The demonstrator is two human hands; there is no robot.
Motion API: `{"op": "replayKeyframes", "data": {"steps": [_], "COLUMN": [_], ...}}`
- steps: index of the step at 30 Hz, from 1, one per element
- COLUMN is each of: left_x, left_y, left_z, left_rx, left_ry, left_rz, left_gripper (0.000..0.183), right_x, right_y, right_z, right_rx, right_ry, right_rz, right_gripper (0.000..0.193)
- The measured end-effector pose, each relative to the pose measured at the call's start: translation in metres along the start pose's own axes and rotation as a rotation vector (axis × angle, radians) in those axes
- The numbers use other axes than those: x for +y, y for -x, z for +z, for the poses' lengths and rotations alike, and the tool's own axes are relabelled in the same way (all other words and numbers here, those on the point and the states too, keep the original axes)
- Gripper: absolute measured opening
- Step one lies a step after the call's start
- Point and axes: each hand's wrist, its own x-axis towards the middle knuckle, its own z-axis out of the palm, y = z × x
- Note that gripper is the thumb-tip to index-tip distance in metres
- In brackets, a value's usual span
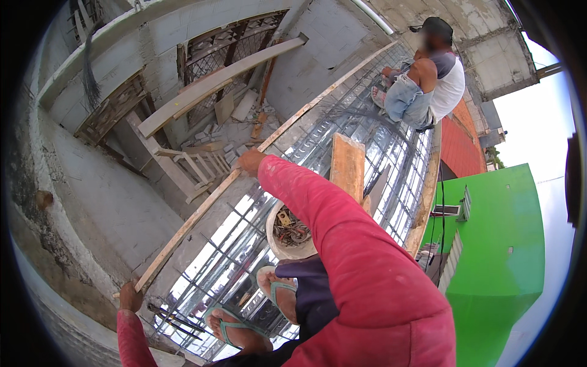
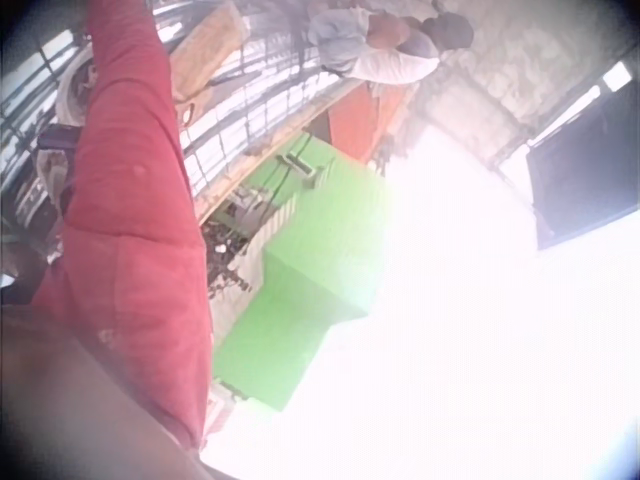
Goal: The person saws a piece of wood using a hand saw while standing on a metal grid. They then place the cut piece of wood against a concrete wall and adjust its position.
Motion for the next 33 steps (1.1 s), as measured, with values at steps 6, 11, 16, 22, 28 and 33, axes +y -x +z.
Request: {"op": "replayKeyframes", "data": {"steps": [6,11,16,22,28,33], "left_x": [-0.004,-0.017,0.02,0.022,0.025,0.027], "left_y": [-0.012,-0.005,-0.012,-0.012,-0.008,0.001], "left_z": [-0.007,-0.001,-0.014,-0.011,-0.016,-0.014], "left_rx": [-0.166,-0.125,-0.175,-0.148,-0.14,-0.079], "left_ry": [-0.029,-0.066,-0.065,0.026,0.015,-0.017], "left_rz": [-0.043,-0.093,-0.106,-0.097,-0.039,-0.002], "left_gripper": [0.028,0.03,0.035,0.044,0.043,0.044], "right_x": [0.003,-0.002,-0.007,-0.013,-0.015,0.033], "right_y": [-0.001,-0.007,0.007,0.008,0.008,0.03], "right_z": [0.008,0.011,-0.002,-0.014,-0.018,-0.043], "right_rx": [0.067,0.075,0.085,0.026,-0.023,0.19], "right_ry": [-0.04,-0.028,-0.055,-0.031,-0.029,-0.215], "right_rz": [-0.026,-0.001,-0.013,0.041,0.002,0.126], "right_gripper": [0.04,0.031,0.03,0.032,0.042,0.069]}}
